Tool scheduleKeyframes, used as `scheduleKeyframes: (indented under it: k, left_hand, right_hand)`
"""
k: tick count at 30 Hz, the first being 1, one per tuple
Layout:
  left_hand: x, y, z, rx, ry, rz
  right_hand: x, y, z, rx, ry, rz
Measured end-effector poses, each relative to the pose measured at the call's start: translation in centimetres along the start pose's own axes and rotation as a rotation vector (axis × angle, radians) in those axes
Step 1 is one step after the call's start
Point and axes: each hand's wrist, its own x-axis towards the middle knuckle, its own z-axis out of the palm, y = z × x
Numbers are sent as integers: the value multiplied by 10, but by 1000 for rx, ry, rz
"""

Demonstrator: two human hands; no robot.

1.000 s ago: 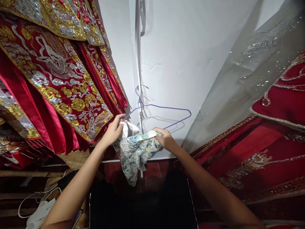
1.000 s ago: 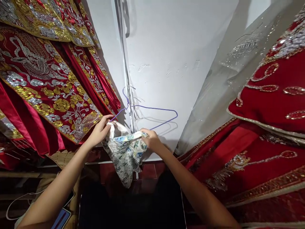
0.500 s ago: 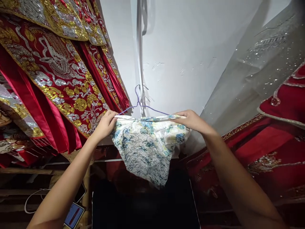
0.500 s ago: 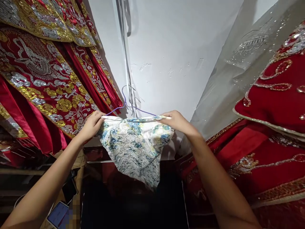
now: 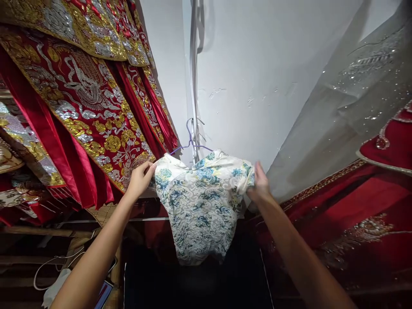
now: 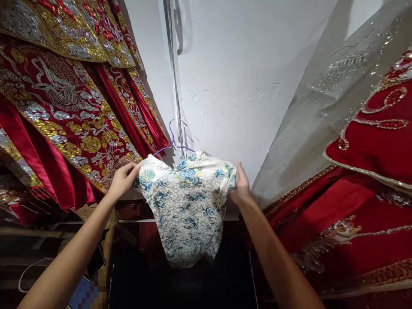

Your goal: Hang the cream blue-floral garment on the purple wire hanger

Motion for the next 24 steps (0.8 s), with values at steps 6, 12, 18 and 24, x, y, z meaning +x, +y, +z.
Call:
scheduleKeyframes:
  k: [6, 12, 18, 24]
  left_hand:
    - [15, 32, -7, -25, 208, 88]
    - [32, 75, -10, 33, 193, 244]
    - [41, 63, -9, 54, 152, 126]
    - [29, 45, -7, 65, 74, 72]
  right_hand:
    - [7, -11, -15, 409, 232, 160]
    - [15, -28, -6, 380, 478, 101]
    - [26, -54, 18, 379, 262, 59]
    - [10, -81, 21, 370, -51, 26]
